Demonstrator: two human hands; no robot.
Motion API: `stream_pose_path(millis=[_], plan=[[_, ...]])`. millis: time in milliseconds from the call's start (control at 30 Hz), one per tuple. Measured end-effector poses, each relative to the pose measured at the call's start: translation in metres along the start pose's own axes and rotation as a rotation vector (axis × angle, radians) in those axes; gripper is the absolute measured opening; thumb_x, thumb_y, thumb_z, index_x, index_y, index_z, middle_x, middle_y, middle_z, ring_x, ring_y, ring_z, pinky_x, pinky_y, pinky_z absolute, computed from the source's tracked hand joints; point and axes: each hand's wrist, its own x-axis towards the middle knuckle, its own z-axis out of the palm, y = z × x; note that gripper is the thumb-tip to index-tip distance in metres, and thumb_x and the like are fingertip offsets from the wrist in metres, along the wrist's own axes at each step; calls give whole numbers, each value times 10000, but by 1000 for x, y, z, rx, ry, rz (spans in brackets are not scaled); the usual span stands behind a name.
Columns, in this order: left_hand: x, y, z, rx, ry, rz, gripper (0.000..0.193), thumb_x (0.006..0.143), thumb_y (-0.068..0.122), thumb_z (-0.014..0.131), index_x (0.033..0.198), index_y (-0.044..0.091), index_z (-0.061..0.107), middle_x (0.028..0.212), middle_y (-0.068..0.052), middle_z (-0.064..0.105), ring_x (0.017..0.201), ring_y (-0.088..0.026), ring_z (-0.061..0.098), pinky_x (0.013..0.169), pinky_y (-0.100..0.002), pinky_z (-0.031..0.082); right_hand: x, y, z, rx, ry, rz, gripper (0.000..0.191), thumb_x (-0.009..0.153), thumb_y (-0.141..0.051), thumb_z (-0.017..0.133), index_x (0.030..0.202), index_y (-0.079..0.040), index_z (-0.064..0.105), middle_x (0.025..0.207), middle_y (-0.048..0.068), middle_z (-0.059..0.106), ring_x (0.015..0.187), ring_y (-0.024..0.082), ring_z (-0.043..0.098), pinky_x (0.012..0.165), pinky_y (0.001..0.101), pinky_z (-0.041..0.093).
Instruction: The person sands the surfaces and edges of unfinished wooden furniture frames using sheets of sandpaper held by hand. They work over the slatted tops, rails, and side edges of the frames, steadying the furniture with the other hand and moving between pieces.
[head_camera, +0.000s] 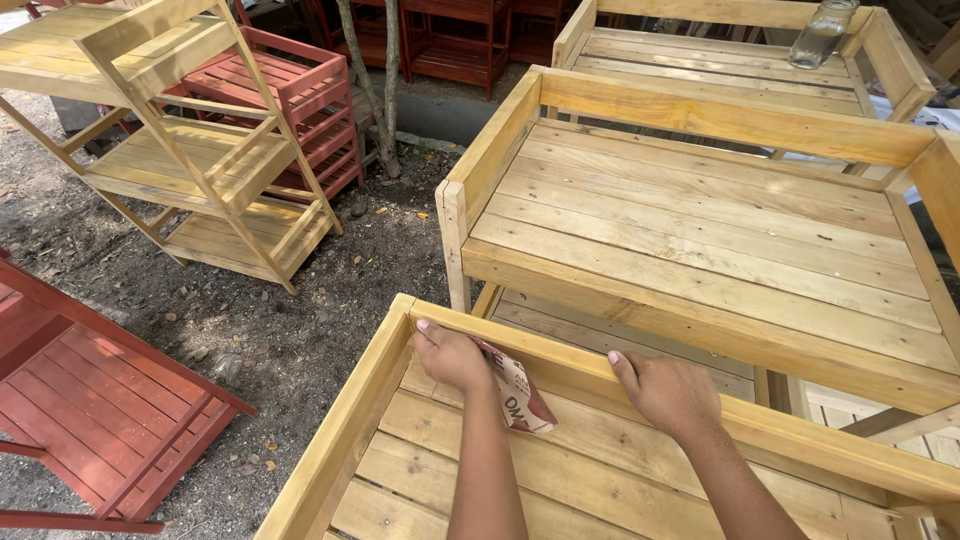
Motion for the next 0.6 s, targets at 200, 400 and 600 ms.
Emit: stream_pose_path(millis=[200,400,600], plan=[[-87,-32,7,-185,-82,21,439,1068,352,442,1080,-25,667,947,-182,748,796,-275,721,701,-390,567,-2,1,1,27,43,-5,652,1025,-623,208,1179,-287,745,932,71,781,949,277,739,856,463,594],[13,-7,-4,-432,-136,-322,484,1091,326,372,1175,-72,633,1104,-191,697,919,-322,683,797,-440,559,-1,3,2,21,44,-7,654,1027,-627,206,1160,-284,747,954,76,788,977,278,741,876,465,594],[-1,-27,-11,-710,-195,-361,491,1084,360,348,1287,-29,570,1248,-171,654,1037,-260,678,897,-400,564,1,3,2,40,87,-15,643,1007,-632,220,1150,-301,752,960,77,775,972,290,731,874,473,585]])
